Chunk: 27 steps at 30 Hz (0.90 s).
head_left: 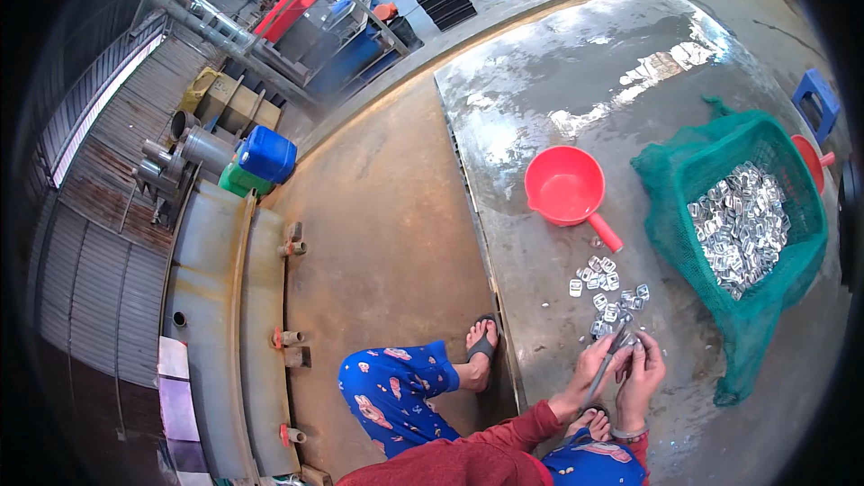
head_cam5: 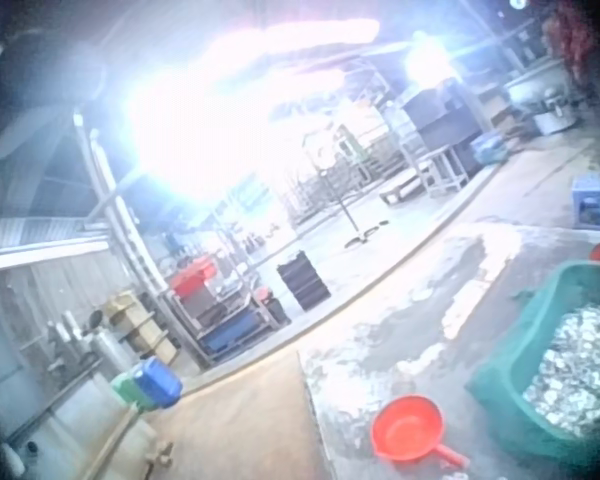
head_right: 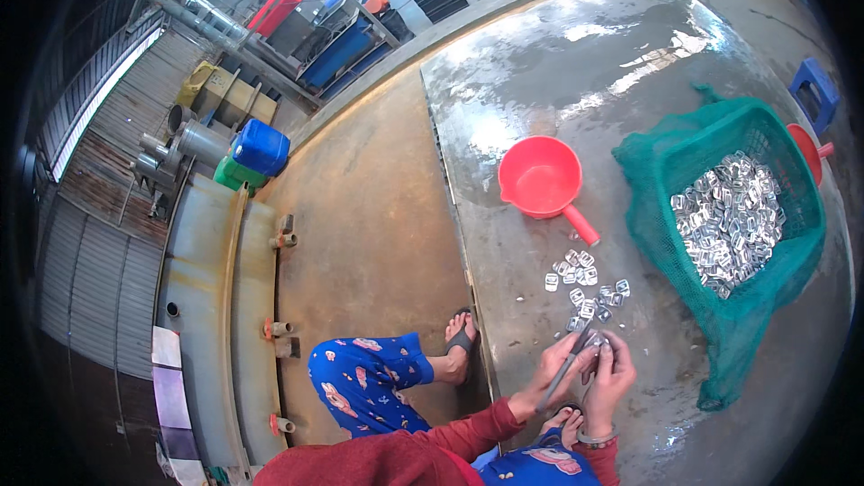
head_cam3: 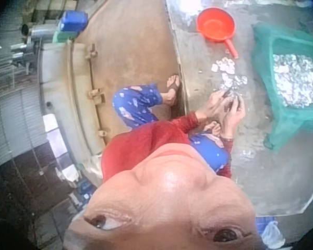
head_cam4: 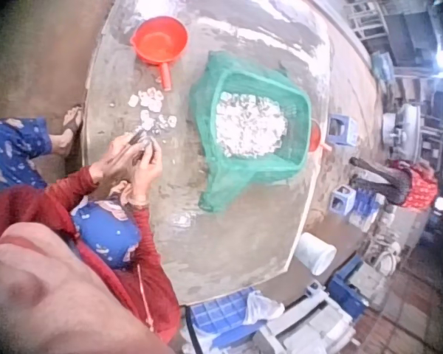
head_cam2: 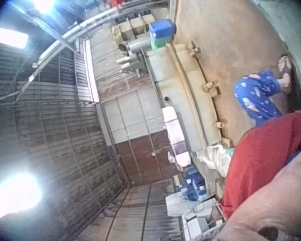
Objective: The person trims small metal buckles by cutting off excess material from each piece using pliers and placing them onto the table.
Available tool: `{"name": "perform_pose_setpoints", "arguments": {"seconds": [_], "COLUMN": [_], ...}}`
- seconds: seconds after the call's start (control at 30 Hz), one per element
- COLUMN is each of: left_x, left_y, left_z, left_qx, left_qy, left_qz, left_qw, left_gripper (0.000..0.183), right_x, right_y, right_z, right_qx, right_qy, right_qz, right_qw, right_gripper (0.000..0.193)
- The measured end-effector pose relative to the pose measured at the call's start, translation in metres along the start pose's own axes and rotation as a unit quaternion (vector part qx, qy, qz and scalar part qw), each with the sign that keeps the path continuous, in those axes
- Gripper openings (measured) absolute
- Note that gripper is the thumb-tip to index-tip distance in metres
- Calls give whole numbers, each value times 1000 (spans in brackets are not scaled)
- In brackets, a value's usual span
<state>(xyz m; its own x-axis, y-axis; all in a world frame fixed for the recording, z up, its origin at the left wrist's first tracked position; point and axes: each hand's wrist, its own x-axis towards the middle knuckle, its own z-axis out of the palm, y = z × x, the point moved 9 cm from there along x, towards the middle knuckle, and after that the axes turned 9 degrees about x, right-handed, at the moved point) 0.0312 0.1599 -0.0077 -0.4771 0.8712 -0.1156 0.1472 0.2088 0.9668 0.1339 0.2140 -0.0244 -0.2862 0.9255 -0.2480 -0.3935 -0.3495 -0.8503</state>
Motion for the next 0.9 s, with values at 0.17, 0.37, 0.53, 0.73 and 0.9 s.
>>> {"name": "perform_pose_setpoints", "arguments": {"seconds": [0.17,0.37,0.53,0.73,0.9], "left_x": [9,8,8,9,-8], "left_y": [0,12,2,-2,25], "left_z": [-5,-19,1,-3,-22], "left_qx": [-80,-176,-322,-380,11], "left_qy": [-112,-25,-20,-24,124], "left_qz": [-54,-47,-85,-90,70], "left_qw": [989,983,943,920,990], "left_gripper": [32,31,18,13,12], "right_x": [14,4,3,-3,-8], "right_y": [0,-7,3,-2,5], "right_z": [16,41,32,36,23], "right_qx": [197,227,254,214,243], "right_qy": [-73,-77,-57,-63,-22], "right_qz": [119,133,135,120,142], "right_qw": [970,962,956,967,959], "right_gripper": [22,24,20,16,17]}}
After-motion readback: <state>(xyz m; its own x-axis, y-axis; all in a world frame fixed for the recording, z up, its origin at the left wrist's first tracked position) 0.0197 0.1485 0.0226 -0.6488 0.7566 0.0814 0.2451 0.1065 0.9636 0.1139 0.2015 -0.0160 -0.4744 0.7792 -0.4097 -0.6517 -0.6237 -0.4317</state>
